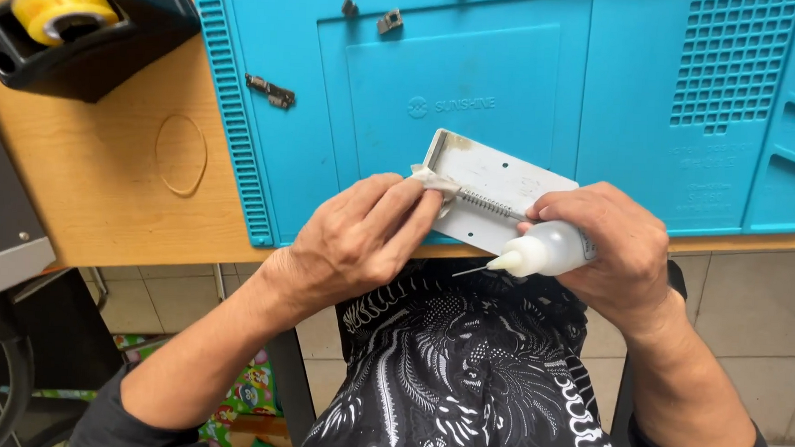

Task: Cleaning a small metal component from a mobile device using liquid cleaner, a cloth, and a precision tool on a repair mat.

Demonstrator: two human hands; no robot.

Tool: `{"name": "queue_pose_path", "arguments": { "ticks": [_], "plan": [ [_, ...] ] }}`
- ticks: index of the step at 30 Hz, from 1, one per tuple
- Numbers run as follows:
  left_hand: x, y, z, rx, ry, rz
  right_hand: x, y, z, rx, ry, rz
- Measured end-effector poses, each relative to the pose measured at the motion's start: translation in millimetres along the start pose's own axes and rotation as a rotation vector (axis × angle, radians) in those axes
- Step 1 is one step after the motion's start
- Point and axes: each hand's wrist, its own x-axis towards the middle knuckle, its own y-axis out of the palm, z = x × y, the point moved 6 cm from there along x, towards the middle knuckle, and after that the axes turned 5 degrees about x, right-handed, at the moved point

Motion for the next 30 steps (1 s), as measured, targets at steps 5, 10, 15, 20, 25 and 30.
{"name": "queue_pose_path", "arguments": {
  "ticks": [5,10,15,20,25,30],
  "plan": [
    [6.4,-6.7,-2.1,0.185,-0.019,0.059,-0.1,0.1,1.0,0.008,0.010,-0.013],
    [-9.5,-11.9,10.3,0.112,-0.187,0.151,-12.7,-5.1,-6.3,0.117,0.080,-0.095],
    [-50.1,-29.8,35.8,-0.434,-0.659,-0.049,-19.1,-27.0,-45.1,0.621,0.208,-0.296],
    [-98.5,-1.2,38.1,-0.984,-1.070,-0.456,17.8,-71.0,-73.7,0.176,-0.011,-0.288],
    [-112.0,16.6,38.4,-1.154,-1.078,-0.681,43.4,-77.7,-68.1,-0.129,0.007,-0.089],
    [-94.7,-4.1,34.2,-0.965,-1.099,-0.471,47.1,-73.3,-66.4,-0.128,0.100,-0.101]
  ]
}}
